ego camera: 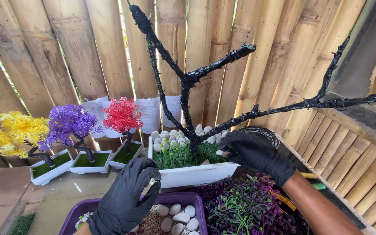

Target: The person arranges white stones and small green plants within a purple tray and a white rectangular bonsai pot containing a black branch structure. They place stones around the base of the branch and among the plants, adjusting their positions by hand throughout the video.

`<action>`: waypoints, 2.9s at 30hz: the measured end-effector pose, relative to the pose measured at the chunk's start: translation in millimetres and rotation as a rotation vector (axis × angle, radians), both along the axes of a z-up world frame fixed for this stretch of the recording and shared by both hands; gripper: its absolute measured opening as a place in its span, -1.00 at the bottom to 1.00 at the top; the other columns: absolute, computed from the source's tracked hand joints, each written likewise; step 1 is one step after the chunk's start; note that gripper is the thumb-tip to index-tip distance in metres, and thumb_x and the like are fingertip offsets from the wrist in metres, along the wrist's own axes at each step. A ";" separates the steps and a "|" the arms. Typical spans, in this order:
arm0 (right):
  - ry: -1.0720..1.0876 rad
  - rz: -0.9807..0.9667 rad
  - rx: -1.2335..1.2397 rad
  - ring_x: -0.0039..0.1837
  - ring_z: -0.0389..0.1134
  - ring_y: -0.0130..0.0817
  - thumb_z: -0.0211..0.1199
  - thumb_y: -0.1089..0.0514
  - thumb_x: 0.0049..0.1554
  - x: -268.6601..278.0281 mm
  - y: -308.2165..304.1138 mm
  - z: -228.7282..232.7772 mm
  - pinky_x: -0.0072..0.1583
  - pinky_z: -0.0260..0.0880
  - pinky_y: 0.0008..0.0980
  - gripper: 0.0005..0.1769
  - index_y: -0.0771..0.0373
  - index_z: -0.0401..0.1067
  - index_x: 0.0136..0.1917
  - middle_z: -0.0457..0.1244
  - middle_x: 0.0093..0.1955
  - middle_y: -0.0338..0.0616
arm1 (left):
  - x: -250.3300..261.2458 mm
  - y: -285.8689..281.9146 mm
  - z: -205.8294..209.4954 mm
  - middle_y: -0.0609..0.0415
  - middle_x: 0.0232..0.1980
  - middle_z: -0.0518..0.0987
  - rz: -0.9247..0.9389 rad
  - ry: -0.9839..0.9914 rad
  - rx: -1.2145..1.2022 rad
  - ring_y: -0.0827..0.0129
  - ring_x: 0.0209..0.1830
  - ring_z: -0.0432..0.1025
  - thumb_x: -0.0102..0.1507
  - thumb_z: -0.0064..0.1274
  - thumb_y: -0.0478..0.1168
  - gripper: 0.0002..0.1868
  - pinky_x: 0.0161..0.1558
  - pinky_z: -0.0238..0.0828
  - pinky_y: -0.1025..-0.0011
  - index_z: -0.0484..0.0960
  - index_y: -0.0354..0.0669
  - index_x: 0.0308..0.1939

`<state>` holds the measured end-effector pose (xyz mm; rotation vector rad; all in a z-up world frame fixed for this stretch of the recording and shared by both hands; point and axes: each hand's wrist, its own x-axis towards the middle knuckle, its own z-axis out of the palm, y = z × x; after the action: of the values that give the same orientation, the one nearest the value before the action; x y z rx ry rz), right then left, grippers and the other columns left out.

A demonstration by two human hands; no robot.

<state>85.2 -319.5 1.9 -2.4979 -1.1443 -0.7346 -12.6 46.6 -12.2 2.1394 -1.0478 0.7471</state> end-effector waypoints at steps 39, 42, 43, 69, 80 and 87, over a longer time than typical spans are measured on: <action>0.577 0.218 0.476 0.09 0.47 -0.44 0.19 0.03 0.20 -96.0 89.9 24.5 0.10 0.48 -0.41 -0.75 0.14 0.50 0.10 0.46 0.07 -0.28 | 40.4 -14.9 -8.7 0.22 -0.29 0.65 0.109 0.313 -0.402 0.42 -0.30 0.53 0.24 0.22 -0.21 -0.92 -0.21 0.52 0.42 0.64 -0.04 -0.24; 0.537 0.211 0.496 0.26 0.45 -0.36 0.19 0.04 0.21 -90.6 86.9 19.9 0.30 0.36 -0.33 -0.80 0.12 0.56 0.01 0.44 0.11 -0.23 | 61.7 -9.2 0.4 0.18 -0.19 0.56 0.274 0.517 -0.450 0.44 -0.39 0.59 0.20 0.30 -0.12 -0.85 -0.26 0.58 0.45 0.70 -0.07 -0.26; 0.517 0.200 0.483 0.18 0.46 -0.40 0.21 0.06 0.20 -89.6 86.7 17.8 0.25 0.40 -0.35 -0.80 0.13 0.55 0.04 0.46 0.04 -0.29 | 76.3 -8.3 -6.1 0.21 -0.20 0.62 0.315 0.488 -0.396 0.43 -0.31 0.58 0.19 0.31 -0.12 -0.88 -0.17 0.54 0.40 0.71 -0.01 -0.31; 0.451 0.092 0.353 -0.03 0.45 -0.56 0.31 0.05 0.13 -92.8 60.8 35.2 -0.07 0.31 -0.48 -0.84 0.00 0.59 0.01 0.51 0.03 -0.47 | 129.1 -0.8 -27.8 -0.02 -0.23 0.48 0.519 0.043 0.217 -0.04 -0.17 0.37 0.20 0.26 0.02 -0.80 -0.28 0.35 -0.02 0.66 0.07 -0.23; 0.445 -0.018 0.334 -0.09 0.42 -0.56 0.34 0.05 0.10 -90.3 55.6 33.6 -0.07 0.32 -0.45 -0.78 -0.08 0.62 0.04 0.51 0.01 -0.53 | 126.7 -3.4 -29.8 -0.03 -0.14 0.52 0.573 0.019 0.301 -0.06 -0.07 0.38 0.22 0.22 0.06 -0.77 -0.19 0.39 -0.04 0.62 0.06 -0.29; 0.475 0.083 0.322 0.10 0.50 -0.47 0.30 0.02 0.15 -91.3 53.0 36.5 0.17 0.42 -0.38 -0.82 0.00 0.57 0.03 0.50 0.08 -0.38 | 128.2 -5.4 -28.2 -0.03 -0.18 0.52 0.555 -0.003 0.307 -0.10 -0.10 0.38 0.16 0.25 0.02 -0.80 -0.24 0.37 -0.06 0.62 0.08 -0.31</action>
<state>-6.2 -266.4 38.4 -2.1733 -0.8707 -0.2512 115.6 41.2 -40.3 2.7430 -0.5901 0.8791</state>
